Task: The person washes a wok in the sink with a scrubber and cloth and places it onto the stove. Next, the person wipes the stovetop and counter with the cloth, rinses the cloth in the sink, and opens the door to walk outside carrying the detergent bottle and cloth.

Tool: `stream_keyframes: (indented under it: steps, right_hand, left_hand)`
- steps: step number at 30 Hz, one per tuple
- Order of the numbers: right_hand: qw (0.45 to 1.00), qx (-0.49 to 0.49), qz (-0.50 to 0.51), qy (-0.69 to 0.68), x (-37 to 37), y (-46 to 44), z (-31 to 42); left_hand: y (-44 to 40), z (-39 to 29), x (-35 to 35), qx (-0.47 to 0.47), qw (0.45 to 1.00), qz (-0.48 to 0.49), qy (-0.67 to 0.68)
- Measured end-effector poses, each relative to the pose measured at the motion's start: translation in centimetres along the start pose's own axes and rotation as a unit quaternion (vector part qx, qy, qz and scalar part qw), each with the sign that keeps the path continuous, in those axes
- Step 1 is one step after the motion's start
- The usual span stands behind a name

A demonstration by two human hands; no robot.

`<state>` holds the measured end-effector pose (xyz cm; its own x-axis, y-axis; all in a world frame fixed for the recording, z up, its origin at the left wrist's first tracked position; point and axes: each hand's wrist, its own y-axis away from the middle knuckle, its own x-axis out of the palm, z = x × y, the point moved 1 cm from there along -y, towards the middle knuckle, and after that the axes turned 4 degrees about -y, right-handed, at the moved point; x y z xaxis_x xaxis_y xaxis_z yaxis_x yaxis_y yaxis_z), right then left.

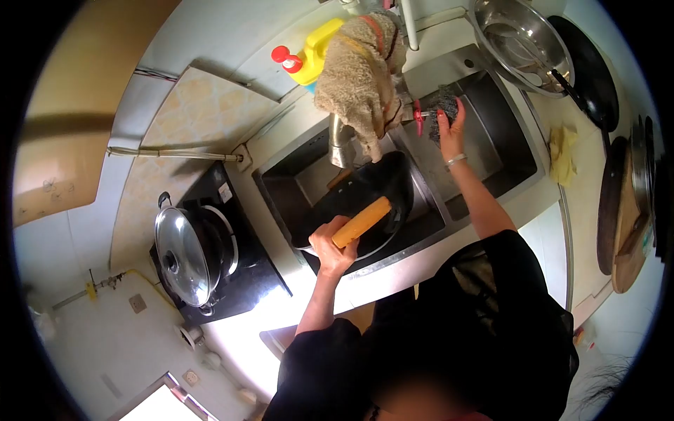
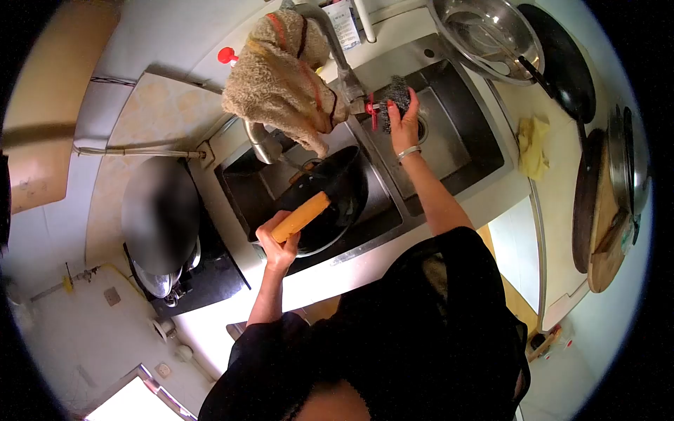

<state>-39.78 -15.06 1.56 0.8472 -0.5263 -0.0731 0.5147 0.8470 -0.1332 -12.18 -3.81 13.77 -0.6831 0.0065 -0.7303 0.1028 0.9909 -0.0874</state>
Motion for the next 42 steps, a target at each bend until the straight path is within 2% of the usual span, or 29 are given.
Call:
stream_keyframes:
  steps: [3, 5, 7, 11, 13, 15, 17, 19, 22, 24, 25, 26, 27, 28, 29, 32, 34, 36, 38, 42]
  right_hand:
    - [0.996, -0.053, -0.024, 0.069, -1.2, 0.3, -0.7]
    - [0.998, -0.044, -0.014, 0.053, -2.4, 0.6, -0.4]
    - [0.998, 0.054, -0.008, 0.022, -3.9, 1.3, 0.0]
    - [0.999, 0.041, -0.020, 0.027, -6.1, 2.9, 2.7]
    - [0.959, -0.154, 0.014, 0.238, -6.5, 4.0, 6.4]
    - [0.988, -0.050, 0.146, 0.024, -4.8, 6.3, 6.9]
    - [0.910, 0.060, 0.394, 0.114, -1.9, 7.7, 9.4]
    - [0.848, 0.032, 0.503, 0.163, 0.4, 8.3, 6.0]
    - [0.831, 0.058, 0.510, 0.216, 3.9, 7.9, -0.4]
    - [0.759, 0.090, 0.573, 0.294, 6.4, 7.7, -3.8]
    - [0.761, 0.088, 0.574, 0.291, 7.0, 7.4, -3.9]
    - [0.759, 0.231, 0.584, 0.168, 7.7, 7.2, -4.1]
    - [0.730, 0.366, 0.576, 0.041, 8.4, 6.9, -3.2]
    - [0.738, 0.377, 0.556, -0.063, 9.1, 6.3, -2.0]
    - [0.678, 0.479, 0.492, -0.264, 9.8, 6.8, -4.0]
    - [0.680, 0.504, 0.472, -0.246, 10.7, 6.2, -4.2]
    - [0.760, 0.411, 0.472, -0.175, 11.4, 5.6, -4.0]
    - [0.810, 0.333, 0.465, -0.128, 11.4, 4.4, -3.5]
    - [0.836, 0.303, 0.438, -0.132, 10.5, 3.2, -2.8]
    - [0.859, 0.297, 0.372, -0.188, 8.8, 0.8, -1.4]
  left_hand:
    - [0.1, 0.5, -0.3, 0.030, 0.999, -0.002, -0.009]
    - [-0.1, 0.8, -0.8, 0.044, 0.999, -0.005, -0.015]
    - [-0.6, 0.8, -1.6, 0.079, 0.997, 0.011, -0.002]
    - [-1.2, 0.6, -2.7, 0.155, 0.988, -0.011, 0.020]
    - [-1.8, 0.3, -3.3, 0.172, 0.985, -0.021, 0.018]
    - [-2.2, -0.3, -4.1, 0.233, 0.972, 0.013, 0.025]
    - [-2.8, -1.6, -5.0, 0.247, 0.968, 0.005, 0.033]
    - [-3.2, -2.7, -6.1, 0.295, 0.954, 0.019, 0.048]
    - [-3.7, -4.3, -8.3, 0.346, 0.936, 0.032, 0.057]
    - [-4.1, -5.4, -10.1, 0.357, 0.931, 0.061, 0.043]
    - [-4.1, -5.8, -10.8, 0.370, 0.926, 0.064, 0.051]
    - [-4.0, -6.2, -11.4, 0.376, 0.923, 0.058, 0.060]
    - [-4.0, -6.6, -11.9, 0.381, 0.921, 0.052, 0.069]
    - [-3.9, -6.8, -12.4, 0.395, 0.915, 0.058, 0.065]
    - [-3.6, -7.2, -12.9, 0.393, 0.916, 0.050, 0.062]
    - [-2.9, -6.8, -14.2, 0.409, 0.908, 0.055, 0.064]
    - [-1.6, -6.4, -15.5, 0.399, 0.911, 0.103, 0.034]
    - [-0.5, -5.8, -16.2, 0.403, 0.907, 0.124, 0.008]
    - [0.9, -5.1, -17.0, 0.381, 0.906, 0.179, -0.050]
    - [4.6, 1.4, -16.6, 0.359, 0.913, 0.141, -0.130]
